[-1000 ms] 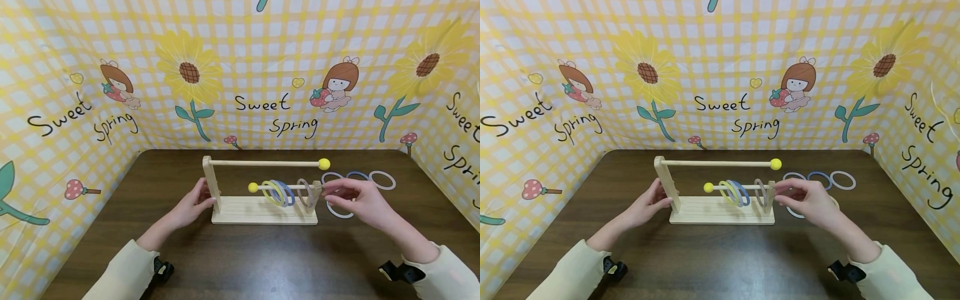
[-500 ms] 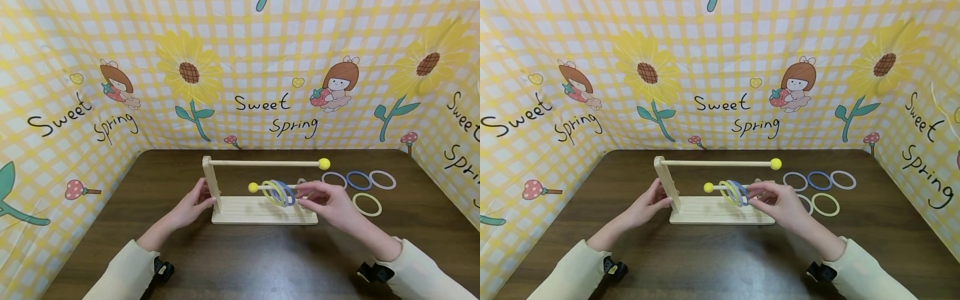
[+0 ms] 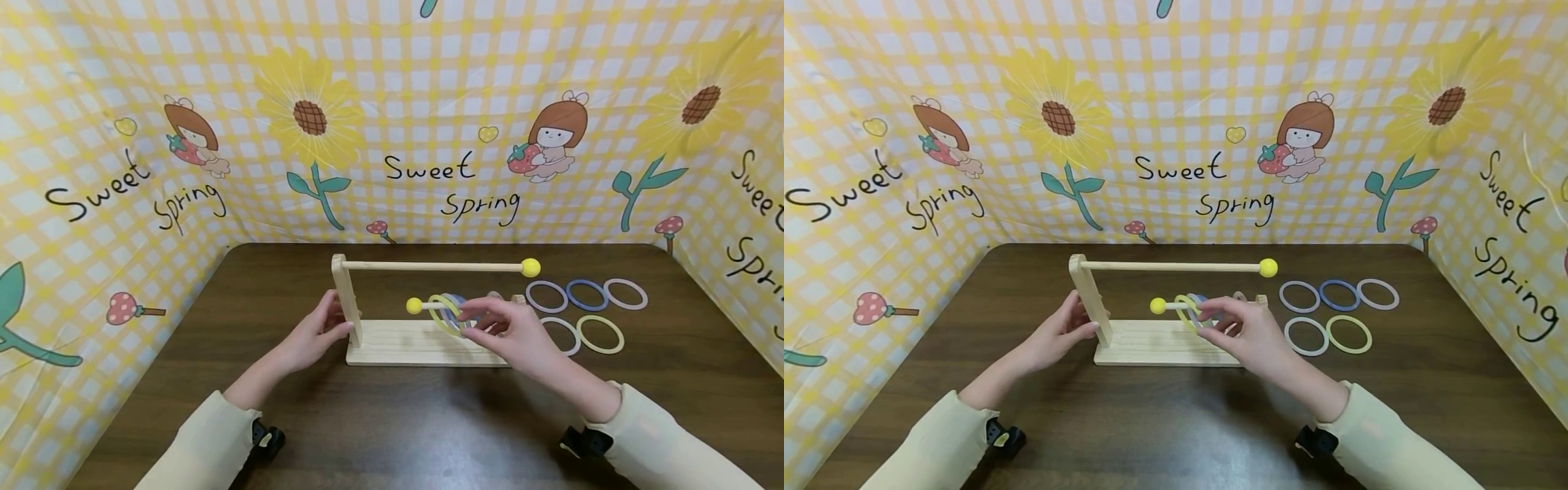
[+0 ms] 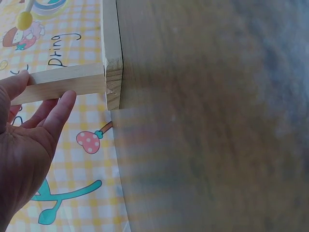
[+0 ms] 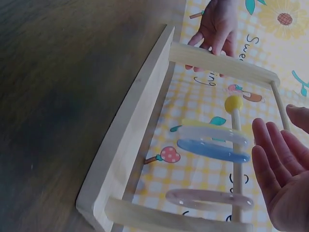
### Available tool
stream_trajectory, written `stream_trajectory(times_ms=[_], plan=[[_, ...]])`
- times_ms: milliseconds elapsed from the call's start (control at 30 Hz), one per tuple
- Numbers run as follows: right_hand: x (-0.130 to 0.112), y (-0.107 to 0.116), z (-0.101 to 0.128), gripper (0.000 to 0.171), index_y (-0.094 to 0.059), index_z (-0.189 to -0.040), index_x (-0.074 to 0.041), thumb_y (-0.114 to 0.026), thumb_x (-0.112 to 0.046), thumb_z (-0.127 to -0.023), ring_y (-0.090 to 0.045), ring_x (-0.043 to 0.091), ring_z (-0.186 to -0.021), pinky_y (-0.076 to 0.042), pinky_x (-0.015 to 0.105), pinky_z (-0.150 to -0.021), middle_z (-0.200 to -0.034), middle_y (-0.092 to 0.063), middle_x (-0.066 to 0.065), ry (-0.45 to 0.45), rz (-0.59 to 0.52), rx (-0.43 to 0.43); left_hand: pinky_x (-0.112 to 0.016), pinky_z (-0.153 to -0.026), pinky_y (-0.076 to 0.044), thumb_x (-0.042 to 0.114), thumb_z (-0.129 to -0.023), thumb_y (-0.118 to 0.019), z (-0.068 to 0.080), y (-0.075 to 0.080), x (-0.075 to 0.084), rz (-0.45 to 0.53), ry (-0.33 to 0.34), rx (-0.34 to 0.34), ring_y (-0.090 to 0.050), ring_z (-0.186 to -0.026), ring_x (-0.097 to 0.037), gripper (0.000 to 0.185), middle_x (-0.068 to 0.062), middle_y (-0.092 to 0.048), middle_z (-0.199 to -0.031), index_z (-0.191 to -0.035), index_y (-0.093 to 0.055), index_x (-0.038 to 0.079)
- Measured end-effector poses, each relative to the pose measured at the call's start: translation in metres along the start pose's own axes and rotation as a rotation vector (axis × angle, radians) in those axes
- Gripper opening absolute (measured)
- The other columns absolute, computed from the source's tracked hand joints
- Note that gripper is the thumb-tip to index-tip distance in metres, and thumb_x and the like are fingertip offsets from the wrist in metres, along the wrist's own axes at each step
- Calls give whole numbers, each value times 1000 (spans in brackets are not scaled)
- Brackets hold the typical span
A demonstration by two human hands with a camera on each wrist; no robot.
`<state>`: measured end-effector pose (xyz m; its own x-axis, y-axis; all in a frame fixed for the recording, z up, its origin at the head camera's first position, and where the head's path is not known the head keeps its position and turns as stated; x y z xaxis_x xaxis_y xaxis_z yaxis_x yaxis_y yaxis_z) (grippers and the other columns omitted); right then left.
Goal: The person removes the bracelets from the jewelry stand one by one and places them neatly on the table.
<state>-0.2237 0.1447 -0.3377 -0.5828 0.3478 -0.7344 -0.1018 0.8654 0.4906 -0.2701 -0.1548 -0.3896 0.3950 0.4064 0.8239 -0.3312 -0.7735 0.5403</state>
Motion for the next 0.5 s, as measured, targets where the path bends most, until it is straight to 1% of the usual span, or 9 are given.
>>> stream_trajectory(times_ms=[100,233,367,500], plan=[[1,-6,-3,29,-69,-108,0,-78,1,-80,-66,10,-70,-54,27,-59,-92,-70,8,-9,7,-3,-49,-94,-45,10,-99,-57,0,0,0,-1,0,1,-55,-117,-33,46,-22,-58,-124,-138,-34,10],[1,-11,-5,28,-70,-107,-3,-79,-1,-80,-66,8,-70,-53,28,-57,-89,-70,9,-17,48,1,-48,-94,-45,10,-99,-57,1,1,0,-3,-4,2,-55,-116,-33,46,-23,-58,-124,-138,-33,10],[0,-10,-6,28,-71,-104,-5,-80,-1,-78,-65,7,-68,-52,28,-54,-88,-70,6,0,94,35,-49,-94,-45,10,-99,-57,0,0,0,-4,-1,0,-56,-116,-33,46,-23,-58,-124,-138,-33,10],[3,-7,-4,28,-71,-102,-7,-81,-1,-77,-64,6,-66,-50,26,-52,-86,-69,1,11,129,73,-48,-93,-46,11,-99,-58,0,0,-1,-16,12,7,-56,-115,-33,49,-20,-57,-123,-140,-32,12]])
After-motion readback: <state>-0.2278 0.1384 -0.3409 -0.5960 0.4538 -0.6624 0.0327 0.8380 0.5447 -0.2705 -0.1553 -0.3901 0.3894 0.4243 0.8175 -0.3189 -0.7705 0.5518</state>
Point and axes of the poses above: each hand's wrist, its own z-axis away from the middle knuckle, its own y-axis out of the back of the hand, x = y × z, the point moved 6 cm from there along -z, towards the middle knuckle
